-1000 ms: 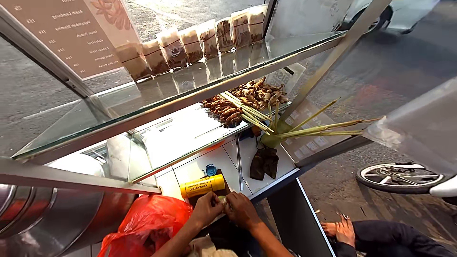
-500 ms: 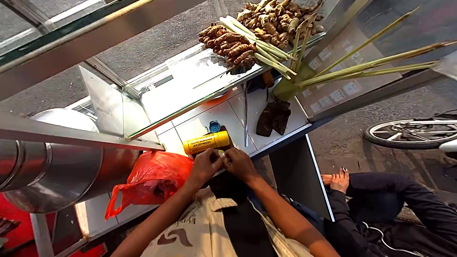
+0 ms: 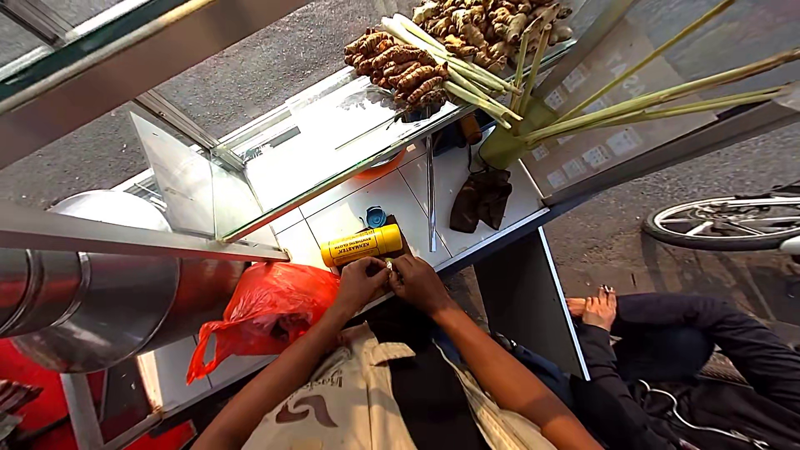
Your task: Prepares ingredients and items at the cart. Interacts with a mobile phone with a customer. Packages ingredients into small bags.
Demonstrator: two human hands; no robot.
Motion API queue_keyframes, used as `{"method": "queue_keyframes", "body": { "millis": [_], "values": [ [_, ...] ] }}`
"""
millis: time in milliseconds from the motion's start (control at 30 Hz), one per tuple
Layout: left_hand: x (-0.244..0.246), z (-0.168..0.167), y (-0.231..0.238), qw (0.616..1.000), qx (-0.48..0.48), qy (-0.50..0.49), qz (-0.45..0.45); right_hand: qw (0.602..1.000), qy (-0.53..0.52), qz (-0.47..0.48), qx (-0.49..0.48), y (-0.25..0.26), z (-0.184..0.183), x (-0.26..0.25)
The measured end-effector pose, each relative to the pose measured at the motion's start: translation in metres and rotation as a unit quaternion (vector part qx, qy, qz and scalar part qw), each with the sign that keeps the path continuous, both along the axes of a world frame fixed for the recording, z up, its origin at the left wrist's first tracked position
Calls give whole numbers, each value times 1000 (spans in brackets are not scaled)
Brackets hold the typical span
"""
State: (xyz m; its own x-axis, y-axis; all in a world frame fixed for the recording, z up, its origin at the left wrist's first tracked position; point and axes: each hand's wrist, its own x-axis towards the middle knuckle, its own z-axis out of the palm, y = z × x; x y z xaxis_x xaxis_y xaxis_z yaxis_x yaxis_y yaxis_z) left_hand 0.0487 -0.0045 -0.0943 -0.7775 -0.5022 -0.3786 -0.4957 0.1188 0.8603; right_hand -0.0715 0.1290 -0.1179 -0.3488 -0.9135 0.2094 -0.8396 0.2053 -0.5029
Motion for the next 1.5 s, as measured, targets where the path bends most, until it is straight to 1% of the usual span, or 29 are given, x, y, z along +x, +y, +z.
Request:
{"method": "queue_keyframes", "body": {
  "millis": [233,367,433,500,567,633,700,733,800,900,967,1067,1200,1233,1300,1333,1400,1467,1500],
  "values": [
    [-4,0,0,1000,7,-29,0,999,16,27,-21,0,-5,1],
    [-2,-10,-3,998,-30,-48,-36,998,28,34,-53,3,-9,3],
    [3,-16,-4,997,-26,-57,-47,996,31,35,-70,2,-5,5],
    [5,-14,-3,999,-7,-42,-23,996,31,30,-82,0,-3,4],
    [9,-9,3,999,4,-9,34,996,32,28,-78,2,-7,2],
    [11,-4,4,997,-39,30,57,996,38,31,-74,3,-11,0],
    [12,-2,3,993,-96,60,34,996,44,39,-62,3,-12,0],
    [11,0,3,991,-114,62,16,996,46,41,-59,3,-12,1],
    [9,5,1,993,-112,31,-11,996,50,44,-57,2,-13,2],
    [3,9,-11,995,-59,-62,-52,995,59,49,-58,2,-15,-1],
    [3,3,-16,993,-29,-91,-65,994,71,56,-62,2,-16,0],
    [2,-5,-17,991,46,-110,-60,992,87,61,-69,1,-17,4],
    [1,-2,-16,973,195,-122,-21,991,94,61,-73,2,-19,6],
    [1,0,-16,969,217,-121,-14,991,95,62,-76,2,-19,7],
    [1,-1,-15,970,220,-103,-1,991,86,52,-83,2,-20,8],
    [1,-3,-13,973,214,-86,8,993,69,37,-87,3,-21,9],
    [1,-5,-8,972,227,-48,38,996,-6,-15,-89,4,-24,16],
    [1,-4,-2,955,283,-5,87,988,-104,-70,-91,4,-24,23],
    [2,-6,1,947,303,8,106,983,-139,-81,-87,3,-22,25]
  ]
}}
